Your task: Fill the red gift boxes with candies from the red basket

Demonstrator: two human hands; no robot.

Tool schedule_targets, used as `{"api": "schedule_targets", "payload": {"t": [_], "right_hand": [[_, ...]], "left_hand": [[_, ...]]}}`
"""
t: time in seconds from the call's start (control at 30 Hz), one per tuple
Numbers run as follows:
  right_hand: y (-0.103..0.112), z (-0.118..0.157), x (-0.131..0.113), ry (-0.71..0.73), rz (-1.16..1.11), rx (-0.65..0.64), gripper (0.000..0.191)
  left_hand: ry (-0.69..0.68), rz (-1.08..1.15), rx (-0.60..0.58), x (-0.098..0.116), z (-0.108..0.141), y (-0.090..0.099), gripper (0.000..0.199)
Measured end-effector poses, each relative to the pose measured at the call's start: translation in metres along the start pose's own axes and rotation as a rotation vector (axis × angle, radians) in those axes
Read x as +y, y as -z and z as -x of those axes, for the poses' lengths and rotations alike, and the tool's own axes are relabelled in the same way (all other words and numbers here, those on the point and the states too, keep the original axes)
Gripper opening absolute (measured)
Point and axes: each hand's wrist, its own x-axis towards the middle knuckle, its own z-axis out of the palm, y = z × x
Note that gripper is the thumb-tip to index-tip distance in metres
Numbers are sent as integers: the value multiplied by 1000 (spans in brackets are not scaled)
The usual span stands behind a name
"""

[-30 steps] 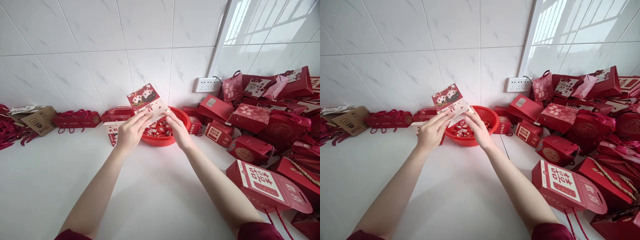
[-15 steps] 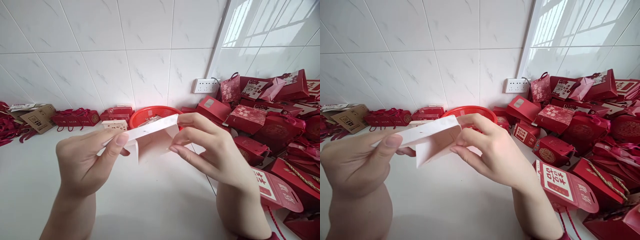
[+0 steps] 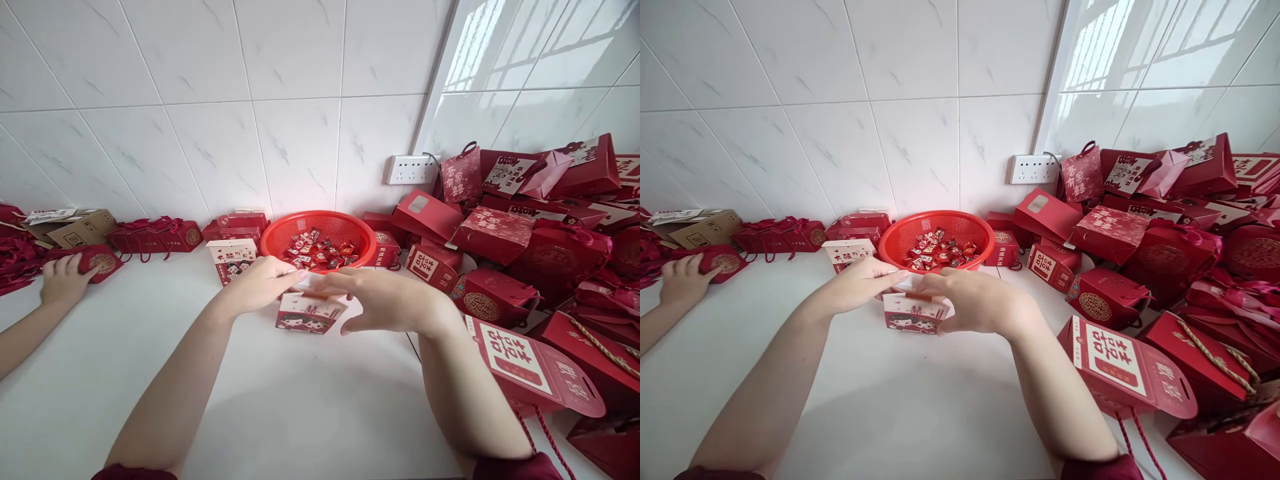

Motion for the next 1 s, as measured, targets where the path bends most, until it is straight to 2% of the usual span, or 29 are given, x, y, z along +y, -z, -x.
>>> {"api": "schedule_targets", "payload": {"t": [0.07,0.13,0.17,0.23,0.3,0.37,0.5,0.6,0.67,0.73,0.83,1.0], "right_hand": [[-3,-10,4,-57,-2,-28,62],[-5,-19,7,-38,-25,-17,43],[-5,-22,8,-15,-18,-2,39],[-8,-27,7,-6,46,39,48],[-11,-30,6,-78,124,83,48],[-14,-31,5,-175,173,123,35],[-17,-33,9,-231,179,191,9],[-17,-35,16,-213,94,214,27],[-17,-36,19,-187,44,236,41],[-17,-36,21,-140,13,231,48],[-15,-34,19,-101,1,169,46],[-10,-31,13,-193,88,67,35]], "left_hand": [[18,-38,-26,-8,-8,-6,47],[30,-63,-18,-12,-12,-9,46],[33,-70,-29,-12,-12,-10,45],[28,-72,-55,-10,-11,-9,41],[15,-69,-67,-7,-7,-7,31],[11,-79,-72,-4,-4,-5,26],[30,-131,-52,-2,0,-1,60],[38,-159,-19,-1,1,0,68],[16,-140,-12,1,2,-1,65],[-28,-108,-13,2,2,-1,61],[-62,-96,-42,1,1,-2,48],[-8,-119,-105,-3,-2,-7,33]]}}
